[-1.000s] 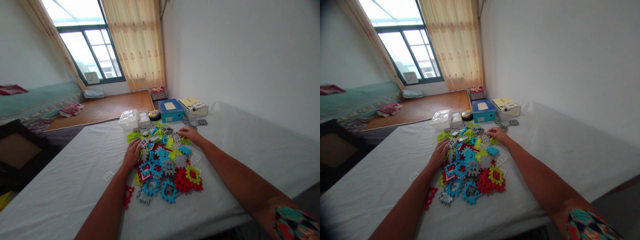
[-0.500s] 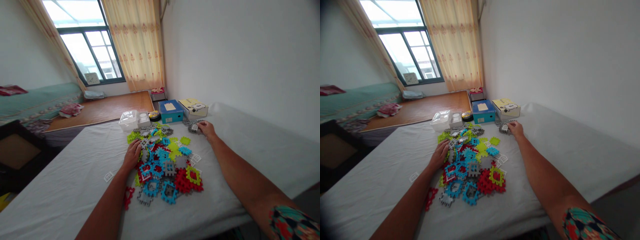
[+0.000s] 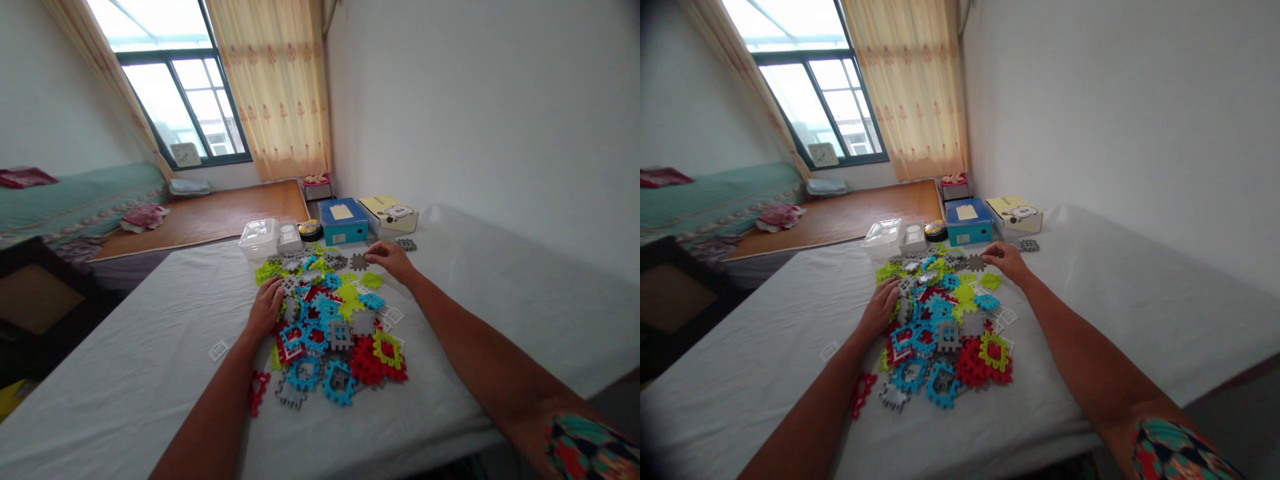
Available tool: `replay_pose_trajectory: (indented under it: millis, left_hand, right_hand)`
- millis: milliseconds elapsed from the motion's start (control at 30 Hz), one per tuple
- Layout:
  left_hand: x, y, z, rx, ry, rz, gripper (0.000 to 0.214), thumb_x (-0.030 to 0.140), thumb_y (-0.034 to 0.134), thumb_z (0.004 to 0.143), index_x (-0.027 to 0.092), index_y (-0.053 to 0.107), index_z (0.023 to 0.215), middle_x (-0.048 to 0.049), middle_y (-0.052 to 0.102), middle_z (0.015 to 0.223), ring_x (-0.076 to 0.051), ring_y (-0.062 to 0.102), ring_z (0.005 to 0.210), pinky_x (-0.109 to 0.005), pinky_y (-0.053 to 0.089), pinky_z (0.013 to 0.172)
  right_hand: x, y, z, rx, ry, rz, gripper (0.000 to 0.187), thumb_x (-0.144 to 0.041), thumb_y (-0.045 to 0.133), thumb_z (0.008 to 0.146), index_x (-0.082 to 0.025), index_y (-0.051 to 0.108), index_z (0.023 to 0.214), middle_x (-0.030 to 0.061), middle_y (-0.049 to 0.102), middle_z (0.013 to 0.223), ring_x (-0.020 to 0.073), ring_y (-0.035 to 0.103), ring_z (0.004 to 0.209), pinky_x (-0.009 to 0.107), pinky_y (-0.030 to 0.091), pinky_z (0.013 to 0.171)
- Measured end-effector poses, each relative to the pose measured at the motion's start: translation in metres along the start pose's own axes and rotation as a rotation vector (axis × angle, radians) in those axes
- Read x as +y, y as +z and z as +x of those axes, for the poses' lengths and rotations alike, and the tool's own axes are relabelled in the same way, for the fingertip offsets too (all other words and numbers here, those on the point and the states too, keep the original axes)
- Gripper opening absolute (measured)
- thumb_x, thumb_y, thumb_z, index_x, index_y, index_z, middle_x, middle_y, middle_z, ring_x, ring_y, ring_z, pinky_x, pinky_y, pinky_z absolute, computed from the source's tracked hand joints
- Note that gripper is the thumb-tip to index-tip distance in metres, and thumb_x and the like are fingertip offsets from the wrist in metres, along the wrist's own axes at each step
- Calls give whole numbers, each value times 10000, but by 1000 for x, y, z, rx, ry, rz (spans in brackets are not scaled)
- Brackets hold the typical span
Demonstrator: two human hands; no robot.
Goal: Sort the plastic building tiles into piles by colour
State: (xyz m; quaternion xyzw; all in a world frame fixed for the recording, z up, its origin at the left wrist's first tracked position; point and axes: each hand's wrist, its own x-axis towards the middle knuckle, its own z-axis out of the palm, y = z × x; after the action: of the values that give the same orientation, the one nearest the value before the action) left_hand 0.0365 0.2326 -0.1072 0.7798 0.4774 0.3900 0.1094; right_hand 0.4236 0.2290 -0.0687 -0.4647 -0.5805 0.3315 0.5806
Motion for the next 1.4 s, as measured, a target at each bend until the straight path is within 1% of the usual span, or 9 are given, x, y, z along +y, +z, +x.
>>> replay_pose_trajectory:
  millis: [133, 200, 333, 467, 700, 867, 1100, 1267, 1400]
  left_hand:
    - [0, 0, 0, -1, 7, 2, 487, 468, 339, 952, 158, 621, 1200, -127, 550, 1311, -238, 465, 1289, -446, 343, 1137]
    - [-1, 1, 0, 0, 7, -2, 476, 463, 342, 952, 166, 623, 1196, -120, 555, 1304, -235, 470, 1285, -445, 347, 1135]
    - [-1, 1, 0, 7, 0, -2, 467, 458, 346, 951, 170, 627, 1188, -119, 559, 1300, -238, 477, 1279, -452, 357, 1129]
    - [0, 0, 0, 3, 1, 2, 476, 458, 348, 950, 155, 629, 1185, -132, 558, 1302, -244, 480, 1279, -452, 357, 1130]
    - [2, -2, 0, -13, -1, -1, 467, 458, 354, 948, 166, 630, 1186, -129, 561, 1301, -247, 485, 1274, -460, 365, 1125]
    - [2, -2, 0, -21, -6, 5, 487, 462, 344, 949, 148, 625, 1193, -140, 553, 1309, -247, 472, 1285, -454, 354, 1132]
    - [2, -1, 0, -19, -11, 7, 492, 466, 333, 949, 150, 619, 1196, -131, 546, 1313, -236, 468, 1286, -439, 346, 1137]
    - [2, 0, -1, -1, -12, -3, 468, 462, 347, 947, 170, 626, 1184, -121, 551, 1310, -237, 473, 1284, -448, 349, 1135]
    - [1, 0, -1, 6, -2, -4, 450, 454, 351, 947, 187, 626, 1183, -110, 556, 1306, -236, 477, 1279, -455, 357, 1130]
  right_hand:
    - [21, -25, 11, 411, 98, 46, 337, -413, 773, 564, -182, 606, 743, -9, 629, 674, 136, 595, 606, 301, 556, 595]
    - [34, -38, 13, 513, 156, -1, 322, -398, 757, 552, -185, 585, 724, -10, 612, 673, 140, 589, 606, 302, 553, 574]
    - [54, -53, 11, 487, 257, -227, 248, -372, 693, 611, -186, 595, 742, 1, 616, 681, 150, 590, 601, 294, 525, 547]
    - [51, -54, 10, 458, 136, -625, 191, -371, 639, 698, -185, 622, 738, 29, 646, 715, 168, 597, 678, 293, 490, 632]
    - [37, -45, 3, 59, -74, -914, 270, -362, 725, 680, -196, 685, 889, 50, 643, 918, 175, 584, 763, 292, 455, 696]
    - [26, -25, -4, 50, -102, -951, 239, -281, 688, 737, -188, 691, 958, 75, 637, 989, 172, 580, 763, 306, 460, 721]
    - [3, 38, -24, -559, -335, -592, 382, -413, 717, 761, -193, 688, 1071, 82, 678, 1059, 208, 606, 946, 332, 465, 850]
    - [5, 45, -26, -579, -360, -622, 345, -192, 757, 668, -196, 705, 1010, 76, 686, 1039, 232, 586, 996, 369, 432, 912]
    - [-4, 38, -25, -532, -185, -477, 247, -328, 753, 688, -193, 698, 887, 35, 680, 887, 178, 594, 834, 288, 463, 739]
